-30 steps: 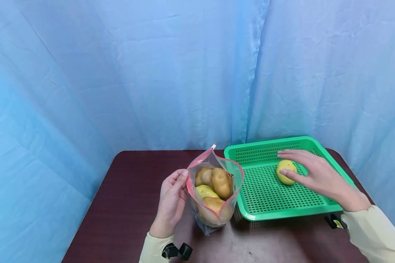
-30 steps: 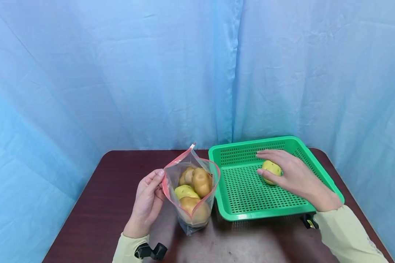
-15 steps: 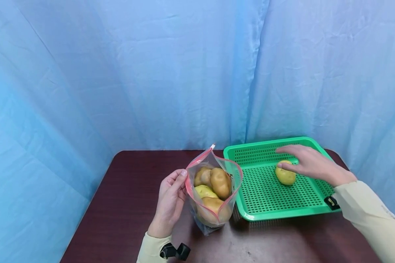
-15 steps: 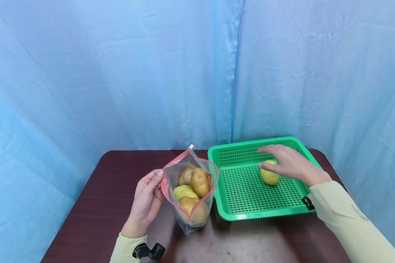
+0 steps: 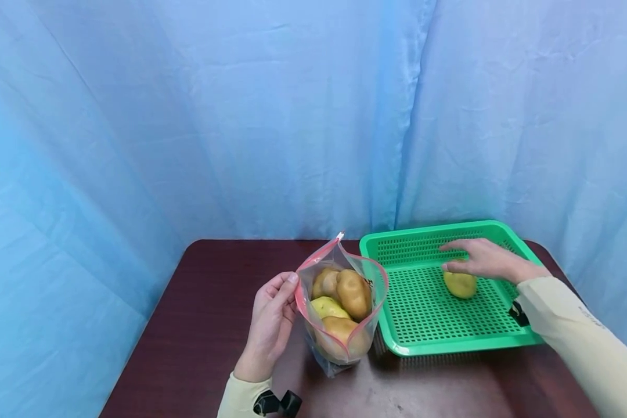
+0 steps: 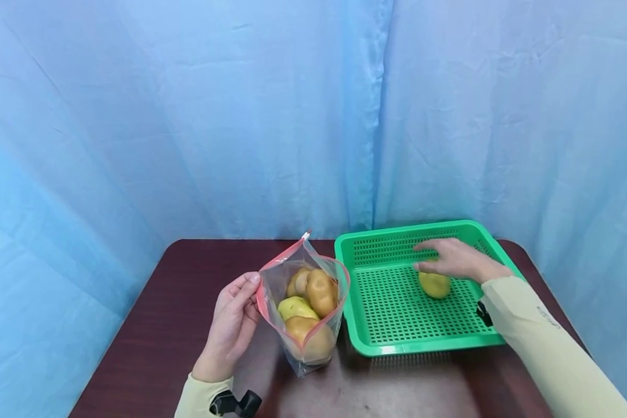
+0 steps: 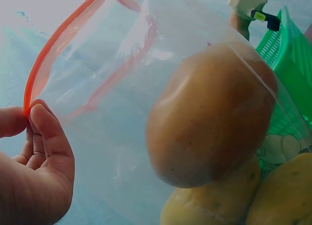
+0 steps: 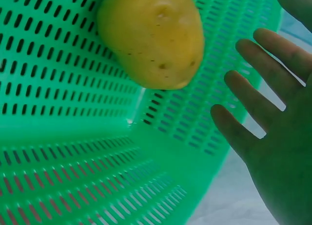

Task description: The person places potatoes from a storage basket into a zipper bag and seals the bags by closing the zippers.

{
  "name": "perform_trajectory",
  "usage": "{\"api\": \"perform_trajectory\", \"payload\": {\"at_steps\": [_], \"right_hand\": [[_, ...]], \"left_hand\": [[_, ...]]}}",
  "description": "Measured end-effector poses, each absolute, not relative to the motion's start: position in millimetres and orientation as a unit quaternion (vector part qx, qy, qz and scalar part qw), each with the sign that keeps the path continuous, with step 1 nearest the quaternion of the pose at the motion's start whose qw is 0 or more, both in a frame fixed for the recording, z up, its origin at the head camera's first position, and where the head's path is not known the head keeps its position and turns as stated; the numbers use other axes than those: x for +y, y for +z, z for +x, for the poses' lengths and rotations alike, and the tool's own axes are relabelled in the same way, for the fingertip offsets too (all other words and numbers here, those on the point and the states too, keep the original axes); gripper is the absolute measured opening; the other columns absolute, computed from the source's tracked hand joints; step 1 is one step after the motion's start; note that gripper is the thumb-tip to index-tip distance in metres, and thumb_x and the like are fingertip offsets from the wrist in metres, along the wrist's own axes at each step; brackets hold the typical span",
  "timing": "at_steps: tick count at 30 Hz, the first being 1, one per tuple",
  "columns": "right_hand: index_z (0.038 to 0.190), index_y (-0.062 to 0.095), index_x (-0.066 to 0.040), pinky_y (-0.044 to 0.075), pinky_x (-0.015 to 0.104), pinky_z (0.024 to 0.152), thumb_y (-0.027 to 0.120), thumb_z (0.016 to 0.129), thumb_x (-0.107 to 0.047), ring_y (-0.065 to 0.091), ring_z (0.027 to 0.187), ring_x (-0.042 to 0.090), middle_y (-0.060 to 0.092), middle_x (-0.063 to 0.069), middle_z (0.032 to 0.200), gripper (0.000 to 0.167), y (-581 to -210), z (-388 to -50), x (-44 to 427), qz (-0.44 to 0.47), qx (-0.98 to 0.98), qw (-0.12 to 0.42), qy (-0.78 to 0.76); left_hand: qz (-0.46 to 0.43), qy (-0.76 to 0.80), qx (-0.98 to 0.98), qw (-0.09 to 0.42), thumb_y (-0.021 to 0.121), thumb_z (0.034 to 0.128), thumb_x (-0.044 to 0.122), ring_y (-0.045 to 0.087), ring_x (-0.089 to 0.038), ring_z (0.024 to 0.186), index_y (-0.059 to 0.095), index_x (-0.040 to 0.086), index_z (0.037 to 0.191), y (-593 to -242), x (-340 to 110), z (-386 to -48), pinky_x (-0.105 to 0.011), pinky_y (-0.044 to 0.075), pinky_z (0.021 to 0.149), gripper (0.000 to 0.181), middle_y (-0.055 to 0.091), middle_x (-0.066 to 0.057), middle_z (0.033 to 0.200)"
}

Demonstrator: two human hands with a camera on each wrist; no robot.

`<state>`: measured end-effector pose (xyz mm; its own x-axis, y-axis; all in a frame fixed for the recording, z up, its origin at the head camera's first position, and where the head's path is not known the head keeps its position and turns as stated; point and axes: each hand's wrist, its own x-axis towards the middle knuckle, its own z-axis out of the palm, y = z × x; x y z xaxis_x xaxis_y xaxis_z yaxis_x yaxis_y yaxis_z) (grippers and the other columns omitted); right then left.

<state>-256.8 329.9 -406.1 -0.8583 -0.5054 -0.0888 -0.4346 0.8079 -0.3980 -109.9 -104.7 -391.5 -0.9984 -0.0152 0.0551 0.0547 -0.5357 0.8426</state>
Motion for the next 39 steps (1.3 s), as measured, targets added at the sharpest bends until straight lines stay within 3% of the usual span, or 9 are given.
{"api": "perform_trajectory", "payload": {"at_steps": [10,18,24,27,29,34,39], "right_hand": [[0.143,0.058,0.0,0.052,0.061,0.09,0.066,0.101,-0.046,0.056,0.124,0.051,0.054,0.031,0.143,0.062,-425.1,-250.0,343.1,-0.228,0.938,0.168,-0.199],[0.14,0.058,0.003,0.053,0.06,0.088,0.07,0.096,-0.052,0.058,0.119,0.05,0.059,0.03,0.136,0.071,-419.2,-246.4,351.3,-0.219,0.951,0.16,-0.151],[0.146,0.054,-0.001,0.051,0.063,0.089,0.074,0.092,-0.053,0.049,0.128,0.056,0.05,0.032,0.146,0.078,-423.9,-249.0,349.3,-0.216,0.948,0.151,-0.182],[0.146,0.054,-0.002,0.053,0.055,0.085,0.076,0.092,-0.049,0.055,0.122,0.05,0.051,0.031,0.145,0.076,-428.5,-250.0,348.7,-0.221,0.941,0.157,-0.2],[0.147,0.052,-0.001,0.051,0.047,0.079,0.077,0.092,-0.044,0.06,0.11,0.039,0.057,0.028,0.137,0.074,-432.6,-250.7,348.0,-0.222,0.934,0.172,-0.219],[0.15,0.047,0.003,0.045,0.038,0.07,0.078,0.093,-0.033,0.053,0.087,0.021,0.062,0.014,0.119,0.074,-442.5,-252.8,347.8,-0.223,0.914,0.208,-0.266],[0.149,0.048,0.002,0.045,0.038,0.071,0.08,0.091,-0.031,0.054,0.09,0.02,0.061,0.019,0.126,0.074,-446.4,-256.2,347.9,-0.239,0.917,0.192,-0.255]], "left_hand": [[-0.024,-0.875,-0.484,0.01,0.06,0.1043,0.009,0.063,-0.006,0.072,0.066,0.001,0.101,-395.3,-105.9,-101.9,-0.019,0.055,0.065,0.01,0.066,-0.001,0.084],[-0.033,-0.874,-0.484,0.019,0.062,0.1042,0.011,0.064,-0.007,0.074,0.066,-0.001,0.103,-394.2,-108.1,-102.0,-0.019,0.057,0.068,0.012,0.067,-0.003,0.087],[-0.031,-0.874,-0.484,0.02,0.062,0.1042,0.011,0.062,-0.006,0.072,0.066,0.002,0.1,-394.0,-108.0,-102.8,-0.018,0.055,0.066,0.011,0.065,-0.001,0.083],[-0.029,-0.874,-0.484,0.021,0.062,0.1043,0.011,0.061,-0.006,0.071,0.066,0.003,0.1,-394.0,-107.1,-103.5,-0.018,0.055,0.065,0.01,0.065,0.0,0.081],[-0.027,-0.875,-0.483,0.021,0.062,0.1042,0.01,0.062,-0.006,0.071,0.066,0.001,0.1,-394.3,-106.8,-103.3,-0.018,0.055,0.066,0.011,0.065,-0.001,0.082],[-0.026,-0.873,-0.486,0.022,0.061,0.1044,0.01,0.063,-0.006,0.073,0.067,0.002,0.101,-394.8,-107.2,-101.6,-0.019,0.056,0.068,0.01,0.067,-0.001,0.084],[-0.03,-0.87,-0.492,0.025,0.062,0.1043,0.011,0.063,-0.006,0.073,0.067,0.005,0.1,-393.0,-107.1,-102.0,-0.019,0.057,0.069,0.01,0.066,-0.001,0.084]]}}
